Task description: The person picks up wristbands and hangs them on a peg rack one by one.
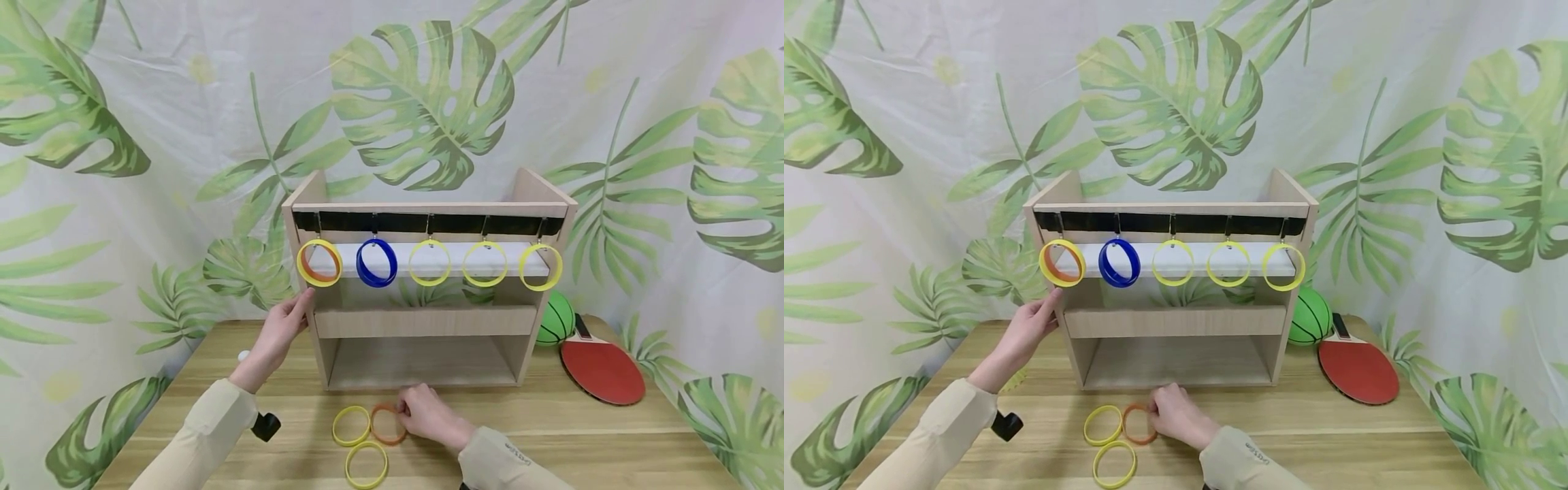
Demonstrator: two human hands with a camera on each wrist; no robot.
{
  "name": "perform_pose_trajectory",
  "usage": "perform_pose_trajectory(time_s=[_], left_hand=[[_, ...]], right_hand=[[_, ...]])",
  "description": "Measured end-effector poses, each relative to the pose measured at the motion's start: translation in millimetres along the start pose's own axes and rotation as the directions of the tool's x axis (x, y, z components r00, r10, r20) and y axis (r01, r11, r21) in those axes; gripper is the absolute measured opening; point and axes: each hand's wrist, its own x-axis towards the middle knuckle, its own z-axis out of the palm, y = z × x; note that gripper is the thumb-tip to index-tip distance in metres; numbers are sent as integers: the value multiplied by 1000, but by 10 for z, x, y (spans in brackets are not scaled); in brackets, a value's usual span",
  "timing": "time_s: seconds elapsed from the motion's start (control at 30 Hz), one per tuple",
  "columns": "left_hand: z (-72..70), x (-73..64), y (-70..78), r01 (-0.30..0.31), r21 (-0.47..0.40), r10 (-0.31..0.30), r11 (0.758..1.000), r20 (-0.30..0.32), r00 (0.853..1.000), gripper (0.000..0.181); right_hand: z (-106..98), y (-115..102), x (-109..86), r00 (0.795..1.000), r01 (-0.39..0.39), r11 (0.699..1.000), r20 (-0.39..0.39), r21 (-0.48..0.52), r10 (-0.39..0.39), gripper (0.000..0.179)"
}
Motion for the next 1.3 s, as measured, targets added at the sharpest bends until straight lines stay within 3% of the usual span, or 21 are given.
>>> perform_pose_trajectory(time_s=[0.2,0.5,0.67,0.83,1.0,1.3], left_hand=[[24,-4,9,26,2,-26,1000,7,1000,77],[13,-5,19,21,-2,-21,1000,7,1000,75],[12,4,5,23,-1,-23,1000,5,1000,76],[4,1,11,27,-5,-27,1000,10,1000,76],[3,-12,25,23,-9,-23,1000,18,1000,73],[0,-1,7,8,-13,-8,1000,25,1000,76]], right_hand=[[-95,20,4,999,34,999,-43,32,-33,12],[-552,-103,-16,985,98,992,-149,76,-86,10],[-962,-216,11,947,171,985,-271,-35,-174,9],[-1490,-386,31,913,216,972,-335,-87,-233,9],[-1968,-547,77,859,274,950,-407,-149,-311,11],[-2592,-705,291,813,262,939,-474,-222,-339,6]])
